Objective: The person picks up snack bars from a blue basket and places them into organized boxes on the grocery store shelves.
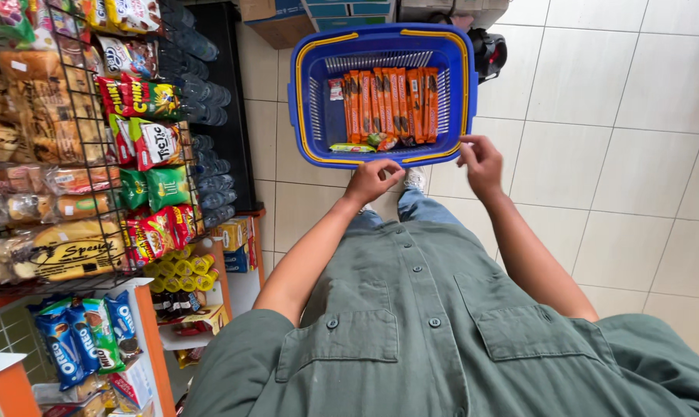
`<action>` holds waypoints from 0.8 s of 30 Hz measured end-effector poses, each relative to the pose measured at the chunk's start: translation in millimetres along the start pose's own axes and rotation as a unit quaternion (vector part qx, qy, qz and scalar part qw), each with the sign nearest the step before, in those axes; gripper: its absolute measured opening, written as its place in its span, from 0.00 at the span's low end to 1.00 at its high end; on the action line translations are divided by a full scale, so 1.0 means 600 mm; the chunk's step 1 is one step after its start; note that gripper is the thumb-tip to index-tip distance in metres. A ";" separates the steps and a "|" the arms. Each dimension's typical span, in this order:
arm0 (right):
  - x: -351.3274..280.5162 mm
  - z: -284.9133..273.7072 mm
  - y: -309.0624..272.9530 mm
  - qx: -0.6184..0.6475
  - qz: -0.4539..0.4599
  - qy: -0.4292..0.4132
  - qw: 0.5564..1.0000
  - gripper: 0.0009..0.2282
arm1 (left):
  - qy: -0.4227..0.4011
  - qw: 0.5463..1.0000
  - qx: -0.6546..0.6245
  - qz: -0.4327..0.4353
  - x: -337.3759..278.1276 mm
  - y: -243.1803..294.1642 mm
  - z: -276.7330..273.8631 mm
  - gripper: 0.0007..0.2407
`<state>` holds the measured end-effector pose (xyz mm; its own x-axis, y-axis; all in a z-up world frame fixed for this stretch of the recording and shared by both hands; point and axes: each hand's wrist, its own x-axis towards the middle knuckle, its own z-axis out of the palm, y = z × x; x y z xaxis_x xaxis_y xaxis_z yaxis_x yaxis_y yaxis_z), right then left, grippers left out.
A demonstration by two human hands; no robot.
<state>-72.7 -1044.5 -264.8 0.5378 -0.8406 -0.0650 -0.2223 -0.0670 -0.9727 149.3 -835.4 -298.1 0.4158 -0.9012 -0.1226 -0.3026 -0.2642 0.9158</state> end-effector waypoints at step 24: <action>0.219 0.226 0.441 -0.596 0.126 -0.214 0.763 0.17 | 0.056 0.948 -0.070 -0.306 0.397 -0.278 0.276 0.14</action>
<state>49.5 -1099.9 -560.6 0.5160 -0.6723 -0.5308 -0.8073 -0.5888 -0.0391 157.0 -1062.7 -543.5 0.5681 -0.5489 -0.6132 0.1387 -0.6705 0.7288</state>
